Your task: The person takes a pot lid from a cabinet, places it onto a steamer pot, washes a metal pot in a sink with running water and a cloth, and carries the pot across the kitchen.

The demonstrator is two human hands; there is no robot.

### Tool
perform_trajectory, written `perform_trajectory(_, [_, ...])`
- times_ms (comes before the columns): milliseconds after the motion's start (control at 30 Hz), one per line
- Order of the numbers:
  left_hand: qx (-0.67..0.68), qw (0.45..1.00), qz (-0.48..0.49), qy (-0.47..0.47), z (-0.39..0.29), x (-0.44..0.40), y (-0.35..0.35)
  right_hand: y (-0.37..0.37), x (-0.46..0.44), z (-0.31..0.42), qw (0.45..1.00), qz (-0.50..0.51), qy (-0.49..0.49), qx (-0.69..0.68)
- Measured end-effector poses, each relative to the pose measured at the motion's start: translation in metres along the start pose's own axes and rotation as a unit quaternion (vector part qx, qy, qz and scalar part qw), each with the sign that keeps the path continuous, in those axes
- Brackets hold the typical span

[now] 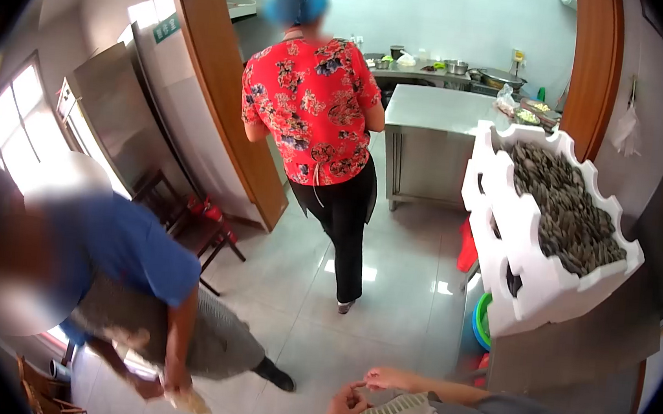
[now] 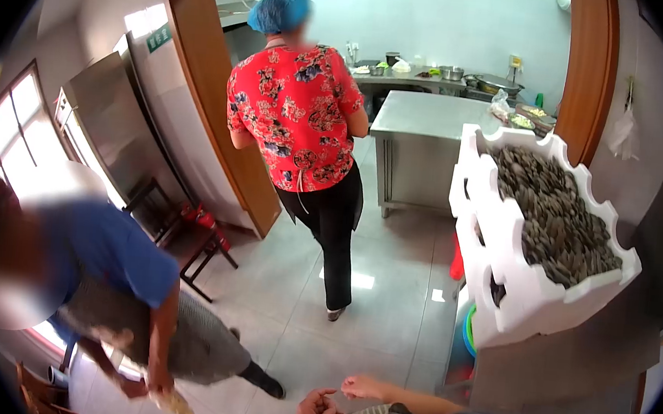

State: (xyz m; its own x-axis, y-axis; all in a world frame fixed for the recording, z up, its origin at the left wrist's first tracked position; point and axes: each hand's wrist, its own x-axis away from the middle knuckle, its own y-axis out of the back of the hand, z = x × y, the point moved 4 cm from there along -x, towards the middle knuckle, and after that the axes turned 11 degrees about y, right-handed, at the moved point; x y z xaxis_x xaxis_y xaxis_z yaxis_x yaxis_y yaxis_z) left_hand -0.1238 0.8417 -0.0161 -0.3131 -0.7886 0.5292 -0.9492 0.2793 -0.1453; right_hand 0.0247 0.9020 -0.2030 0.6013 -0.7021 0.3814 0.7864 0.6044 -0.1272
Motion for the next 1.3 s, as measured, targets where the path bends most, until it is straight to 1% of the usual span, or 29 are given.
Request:
perform_trajectory(33, [-0.004, 1.000, 0.007, -0.005, -0.011, -0.028, 0.017, 0.016, -0.017, 0.015, 1.000, -0.008, 0.005, 0.002])
perform_trajectory(67, [-0.007, 0.996, 0.070, -0.053, -0.025, -0.060, 0.027, 0.034, -0.026, 0.040, 0.998, 0.009, -0.053, 0.028])
perform_trajectory(100, [-0.006, 0.987, 0.133, -0.091, -0.023, -0.086, 0.037, 0.047, -0.033, 0.049, 0.992, 0.027, -0.118, 0.047])
perform_trajectory(133, [-0.019, 0.990, 0.120, -0.065, -0.026, -0.109, 0.047, 0.059, -0.056, 0.034, 0.994, -0.009, -0.105, 0.020])
perform_trajectory(167, [-0.020, 0.990, 0.127, -0.065, -0.032, -0.133, 0.050, 0.074, -0.077, 0.020, 0.994, -0.016, -0.105, 0.018])
perform_trajectory(233, [-0.033, 0.996, 0.053, -0.061, -0.056, -0.176, 0.058, 0.115, -0.119, 0.014, 0.993, -0.076, -0.088, -0.014])
perform_trajectory(267, [-0.033, 0.996, 0.054, -0.063, -0.072, -0.200, 0.061, 0.138, -0.140, 0.016, 0.993, -0.078, -0.087, -0.013])
perform_trajectory(333, [-0.075, 0.997, -0.009, -0.026, -0.109, -0.249, 0.064, 0.178, -0.166, 0.034, 0.992, -0.053, -0.109, -0.034])
perform_trajectory(367, [-0.083, 0.996, -0.013, -0.022, -0.125, -0.271, 0.070, 0.192, -0.182, 0.041, 0.992, -0.049, -0.104, -0.041])
perform_trajectory(433, [-0.174, 0.983, -0.017, 0.064, -0.170, -0.334, 0.078, 0.254, -0.221, 0.076, 0.993, -0.058, -0.092, -0.038])
perform_trajectory(467, [-0.183, 0.981, -0.052, 0.045, -0.194, -0.356, 0.080, 0.279, -0.244, 0.083, 0.995, -0.064, -0.046, -0.053])
perform_trajectory(500, [-0.195, 0.978, -0.051, 0.055, -0.217, -0.375, 0.079, 0.303, -0.272, 0.087, 0.995, -0.064, -0.043, -0.068])
perform_trajectory(567, [-0.074, 0.994, -0.044, 0.060, -0.258, -0.417, 0.079, 0.356, -0.319, 0.103, 0.992, -0.120, 0.004, -0.041])
perform_trajectory(600, [-0.075, 0.994, -0.041, 0.062, -0.271, -0.442, 0.083, 0.379, -0.331, 0.128, 0.991, -0.123, 0.003, -0.043])
perform_trajectory(667, [-0.007, 0.995, -0.039, 0.095, -0.282, -0.488, 0.103, 0.418, -0.363, 0.176, 0.992, -0.127, 0.011, -0.001])
perform_trajectory(700, [-0.007, 0.995, -0.038, 0.095, -0.308, -0.508, 0.110, 0.436, -0.381, 0.193, 0.992, -0.128, 0.010, -0.001])
perform_trajectory(767, [-0.175, 0.981, -0.026, 0.077, -0.361, -0.548, 0.129, 0.466, -0.425, 0.217, 0.993, -0.113, -0.015, -0.007])
perform_trajectory(800, [-0.174, 0.982, -0.024, 0.075, -0.387, -0.574, 0.142, 0.485, -0.453, 0.233, 0.993, -0.115, -0.014, -0.005])
perform_trajectory(833, [-0.133, 0.986, -0.037, 0.092, -0.404, -0.595, 0.155, 0.498, -0.479, 0.240, 0.995, -0.094, -0.034, 0.000])
perform_trajectory(867, [-0.093, 0.987, -0.051, 0.122, -0.402, -0.617, 0.176, 0.496, -0.506, 0.224, 0.996, -0.068, -0.061, -0.004])
perform_trajectory(900, [-0.078, 0.988, -0.057, 0.123, -0.406, -0.630, 0.186, 0.505, -0.519, 0.227, 0.996, -0.058, -0.070, 0.005])
perform_trajectory(967, [-0.059, 0.995, -0.039, 0.075, -0.448, -0.685, 0.213, 0.542, -0.558, 0.261, 0.998, -0.031, -0.056, 0.028])
perform_trajectory(1000, [-0.048, 0.997, -0.028, 0.057, -0.473, -0.712, 0.222, 0.562, -0.575, 0.281, 0.997, -0.042, -0.056, 0.033])
perform_trajectory(1100, [-0.049, 0.998, -0.002, 0.051, -0.535, -0.787, 0.255, 0.613, -0.629, 0.317, 0.994, -0.102, -0.038, -0.003])
perform_trajectory(1133, [-0.042, 0.998, -0.006, 0.045, -0.545, -0.805, 0.284, 0.616, -0.661, 0.331, 0.995, -0.097, -0.038, 0.006])
perform_trajectory(1167, [-0.048, 0.998, 0.014, 0.048, -0.554, -0.837, 0.287, 0.638, -0.677, 0.339, 0.992, -0.117, -0.039, -0.024])
perform_trajectory(1200, [-0.060, 0.996, 0.030, 0.059, -0.560, -0.865, 0.304, 0.644, -0.706, 0.340, 0.988, -0.132, -0.039, -0.064])
perform_trajectory(1233, [-0.065, 0.995, 0.039, 0.058, -0.578, -0.897, 0.308, 0.668, -0.724, 0.355, 0.987, -0.142, -0.038, -0.066])
perform_trajectory(1300, [-0.067, 0.988, 0.110, 0.086, -0.611, -0.955, 0.315, 0.709, -0.763, 0.378, 0.977, -0.188, -0.033, -0.091])
